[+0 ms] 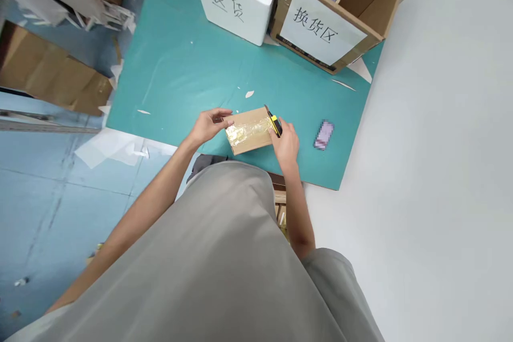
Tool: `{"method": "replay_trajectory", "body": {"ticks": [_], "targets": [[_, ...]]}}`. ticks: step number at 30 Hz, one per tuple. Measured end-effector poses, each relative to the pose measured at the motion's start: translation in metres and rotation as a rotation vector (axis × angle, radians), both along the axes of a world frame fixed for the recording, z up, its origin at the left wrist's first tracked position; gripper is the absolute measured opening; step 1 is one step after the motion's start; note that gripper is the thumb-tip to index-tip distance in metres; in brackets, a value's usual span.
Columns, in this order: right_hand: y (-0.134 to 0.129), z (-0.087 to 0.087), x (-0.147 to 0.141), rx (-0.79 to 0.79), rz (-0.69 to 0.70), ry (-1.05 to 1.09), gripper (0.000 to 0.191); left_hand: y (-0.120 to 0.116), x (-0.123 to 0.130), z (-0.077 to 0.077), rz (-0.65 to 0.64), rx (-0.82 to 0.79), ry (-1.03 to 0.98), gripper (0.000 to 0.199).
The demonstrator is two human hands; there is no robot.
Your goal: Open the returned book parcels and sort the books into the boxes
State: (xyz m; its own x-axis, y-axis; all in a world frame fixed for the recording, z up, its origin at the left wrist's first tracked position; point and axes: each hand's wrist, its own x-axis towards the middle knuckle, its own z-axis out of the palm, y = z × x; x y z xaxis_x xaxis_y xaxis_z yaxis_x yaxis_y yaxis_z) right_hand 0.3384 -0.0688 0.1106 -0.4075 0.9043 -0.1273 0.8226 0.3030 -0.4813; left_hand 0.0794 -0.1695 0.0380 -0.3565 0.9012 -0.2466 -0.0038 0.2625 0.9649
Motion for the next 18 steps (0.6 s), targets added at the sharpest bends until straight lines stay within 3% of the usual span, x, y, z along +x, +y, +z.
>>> {"method": "replay_trajectory", "body": {"ticks": [5,9,18], "targets": [[-0.048,0.029,-0.012,-0.135,0.232,0.021,0.055,0.000,-0.002,-0.010,0.037,-0.015,-0.053,0.060],[-0.082,0.038,-0.027,-0.242,0.336,-0.120,0.055,0.001,-0.004,-0.010,0.049,-0.026,-0.099,0.063],[-0.091,0.049,-0.059,-0.264,0.326,-0.306,0.058,0.003,-0.008,-0.001,0.088,-0.130,-0.185,0.064]]}}
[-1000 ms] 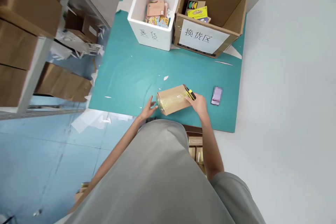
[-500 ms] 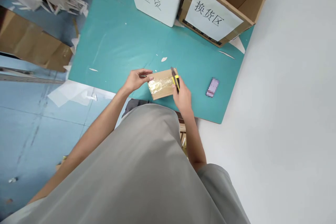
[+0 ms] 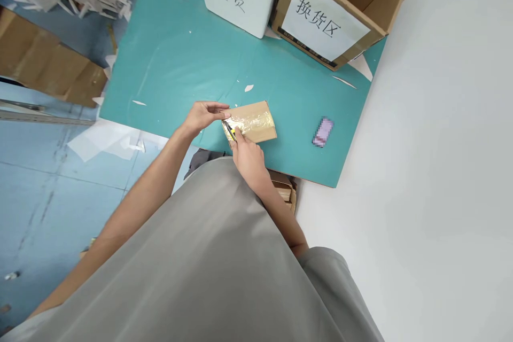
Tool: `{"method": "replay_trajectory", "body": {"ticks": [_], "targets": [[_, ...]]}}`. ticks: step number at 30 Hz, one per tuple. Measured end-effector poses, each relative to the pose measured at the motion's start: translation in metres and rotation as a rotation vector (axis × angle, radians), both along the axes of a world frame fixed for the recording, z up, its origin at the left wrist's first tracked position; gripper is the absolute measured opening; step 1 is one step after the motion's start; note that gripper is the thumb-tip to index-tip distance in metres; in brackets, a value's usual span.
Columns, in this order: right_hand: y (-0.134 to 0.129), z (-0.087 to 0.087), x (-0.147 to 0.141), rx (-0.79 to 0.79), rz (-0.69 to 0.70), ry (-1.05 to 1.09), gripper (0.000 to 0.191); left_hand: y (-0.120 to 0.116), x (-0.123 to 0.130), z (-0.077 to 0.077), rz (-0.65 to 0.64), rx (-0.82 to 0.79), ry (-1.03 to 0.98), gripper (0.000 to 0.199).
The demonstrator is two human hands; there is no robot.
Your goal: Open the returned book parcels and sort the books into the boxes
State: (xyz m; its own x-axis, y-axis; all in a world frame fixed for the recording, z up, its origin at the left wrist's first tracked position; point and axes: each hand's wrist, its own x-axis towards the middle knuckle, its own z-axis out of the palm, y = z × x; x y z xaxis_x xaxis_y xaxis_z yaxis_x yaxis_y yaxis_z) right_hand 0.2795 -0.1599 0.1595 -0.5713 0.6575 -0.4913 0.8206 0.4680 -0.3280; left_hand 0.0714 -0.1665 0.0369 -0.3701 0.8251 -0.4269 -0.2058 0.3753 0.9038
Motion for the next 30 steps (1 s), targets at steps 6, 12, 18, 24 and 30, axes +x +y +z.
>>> {"method": "replay_trajectory", "body": {"ticks": [6,12,18,24,30], "targets": [[-0.007,0.013,-0.030,0.021,0.086,-0.166,0.061,-0.001,0.002,-0.002,0.032,0.013,-0.036,0.067],[-0.033,0.018,-0.022,0.033,0.162,-0.236,0.058,-0.007,0.011,0.002,0.090,0.033,-0.011,0.071],[-0.035,0.036,0.020,-0.004,0.236,-0.247,0.060,-0.014,0.016,-0.008,0.085,0.067,0.027,0.074],[0.038,0.004,0.054,0.322,-0.258,0.037,0.058,-0.018,0.031,-0.019,0.119,0.117,0.111,0.083],[0.062,-0.039,0.073,0.194,-0.402,0.182,0.054,-0.021,0.055,-0.013,0.222,0.044,0.331,0.069]]}}
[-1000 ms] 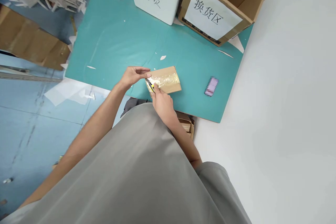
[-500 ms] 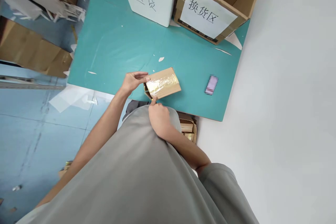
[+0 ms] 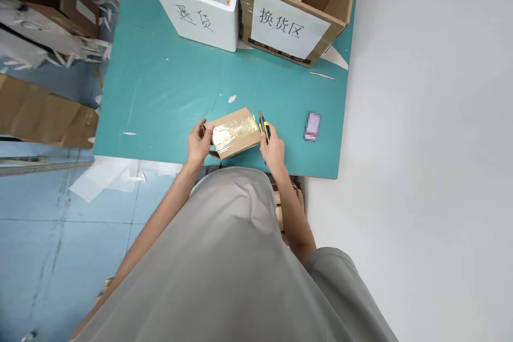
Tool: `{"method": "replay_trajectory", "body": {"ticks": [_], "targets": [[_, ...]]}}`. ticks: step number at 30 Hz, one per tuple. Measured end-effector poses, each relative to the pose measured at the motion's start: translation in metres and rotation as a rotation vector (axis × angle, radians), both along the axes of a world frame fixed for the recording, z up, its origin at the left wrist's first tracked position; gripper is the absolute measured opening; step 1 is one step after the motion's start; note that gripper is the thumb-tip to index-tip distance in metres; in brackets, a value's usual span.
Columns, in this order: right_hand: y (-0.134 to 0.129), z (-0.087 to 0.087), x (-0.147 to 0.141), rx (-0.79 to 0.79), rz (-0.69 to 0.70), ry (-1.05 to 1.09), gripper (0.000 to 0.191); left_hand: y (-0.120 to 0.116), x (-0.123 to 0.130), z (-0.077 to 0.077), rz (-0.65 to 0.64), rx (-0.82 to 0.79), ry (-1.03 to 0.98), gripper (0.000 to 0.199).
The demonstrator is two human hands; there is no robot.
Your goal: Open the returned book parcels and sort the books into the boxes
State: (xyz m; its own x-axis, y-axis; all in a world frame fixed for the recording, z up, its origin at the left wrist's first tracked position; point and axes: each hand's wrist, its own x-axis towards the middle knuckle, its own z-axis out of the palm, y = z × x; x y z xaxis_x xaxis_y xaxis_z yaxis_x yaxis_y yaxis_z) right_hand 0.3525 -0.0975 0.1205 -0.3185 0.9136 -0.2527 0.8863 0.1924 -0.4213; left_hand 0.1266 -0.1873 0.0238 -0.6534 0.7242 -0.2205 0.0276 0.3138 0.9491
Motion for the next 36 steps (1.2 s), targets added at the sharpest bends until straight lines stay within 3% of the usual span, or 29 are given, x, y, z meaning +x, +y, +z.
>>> {"method": "replay_trajectory", "body": {"ticks": [4,10,21,36], "targets": [[-0.027,0.001,0.002,-0.098,-0.011,-0.053,0.054,0.002,0.013,0.011,0.034,-0.013,0.040,0.056],[-0.047,0.009,0.015,-0.130,0.001,-0.100,0.057,0.001,0.020,0.015,-0.040,0.007,0.118,0.052],[-0.046,0.030,0.001,-0.145,0.057,-0.275,0.060,0.003,0.020,0.017,-0.051,0.004,0.152,0.046],[-0.046,0.040,0.001,-0.189,0.066,-0.284,0.061,0.003,0.020,0.017,-0.044,0.013,0.131,0.049]]}}
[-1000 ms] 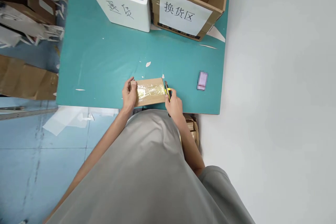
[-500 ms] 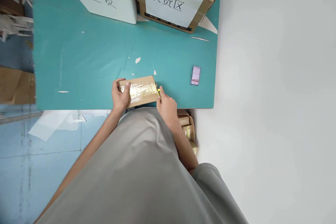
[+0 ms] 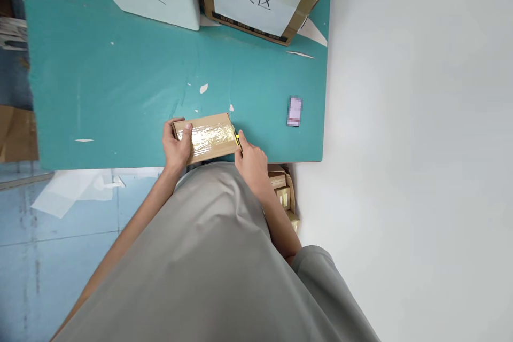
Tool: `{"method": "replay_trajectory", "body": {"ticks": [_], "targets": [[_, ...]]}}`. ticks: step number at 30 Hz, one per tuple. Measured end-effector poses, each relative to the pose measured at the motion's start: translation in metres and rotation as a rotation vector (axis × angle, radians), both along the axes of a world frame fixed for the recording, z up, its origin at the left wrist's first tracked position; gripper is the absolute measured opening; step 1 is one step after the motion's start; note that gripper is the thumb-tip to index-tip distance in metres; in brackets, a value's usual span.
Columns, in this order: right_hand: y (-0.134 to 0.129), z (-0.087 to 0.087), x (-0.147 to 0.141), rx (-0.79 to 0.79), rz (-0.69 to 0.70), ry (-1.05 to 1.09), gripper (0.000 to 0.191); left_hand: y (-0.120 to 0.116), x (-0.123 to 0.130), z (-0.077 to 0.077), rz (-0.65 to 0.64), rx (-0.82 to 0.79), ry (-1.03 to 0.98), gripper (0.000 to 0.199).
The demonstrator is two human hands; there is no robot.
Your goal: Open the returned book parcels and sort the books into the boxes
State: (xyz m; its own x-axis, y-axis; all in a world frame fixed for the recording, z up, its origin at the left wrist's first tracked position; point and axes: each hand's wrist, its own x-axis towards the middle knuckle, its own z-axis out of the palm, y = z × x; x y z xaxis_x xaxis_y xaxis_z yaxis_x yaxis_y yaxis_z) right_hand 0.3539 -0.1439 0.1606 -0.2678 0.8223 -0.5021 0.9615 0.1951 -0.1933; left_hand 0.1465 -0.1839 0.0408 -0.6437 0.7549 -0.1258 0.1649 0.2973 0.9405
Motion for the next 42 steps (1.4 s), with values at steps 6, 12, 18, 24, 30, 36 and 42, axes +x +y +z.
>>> {"method": "replay_trajectory", "body": {"ticks": [6,12,18,24,30,36,42], "targets": [[0.005,0.004,-0.016,-0.026,0.026,-0.090,0.065,-0.001,0.002,0.001,-0.006,0.016,-0.002,0.049],[-0.002,0.010,-0.026,-0.028,0.008,-0.124,0.073,-0.001,0.009,-0.002,0.043,0.027,0.011,0.051],[-0.031,0.022,-0.010,-0.066,0.005,-0.137,0.067,-0.003,0.009,-0.004,0.015,0.030,0.030,0.052],[-0.024,0.029,-0.008,0.007,0.019,-0.082,0.066,-0.005,0.006,-0.002,-0.007,0.012,0.060,0.050],[-0.010,0.020,-0.019,0.014,0.017,-0.107,0.072,-0.006,0.006,0.000,-0.018,0.042,0.024,0.046],[0.004,0.007,-0.027,-0.011,0.039,-0.160,0.070,-0.003,0.009,-0.003,-0.009,0.038,0.057,0.042],[0.007,0.008,-0.020,-0.035,0.059,-0.180,0.063,-0.003,0.011,-0.010,0.029,0.076,0.098,0.043]]}}
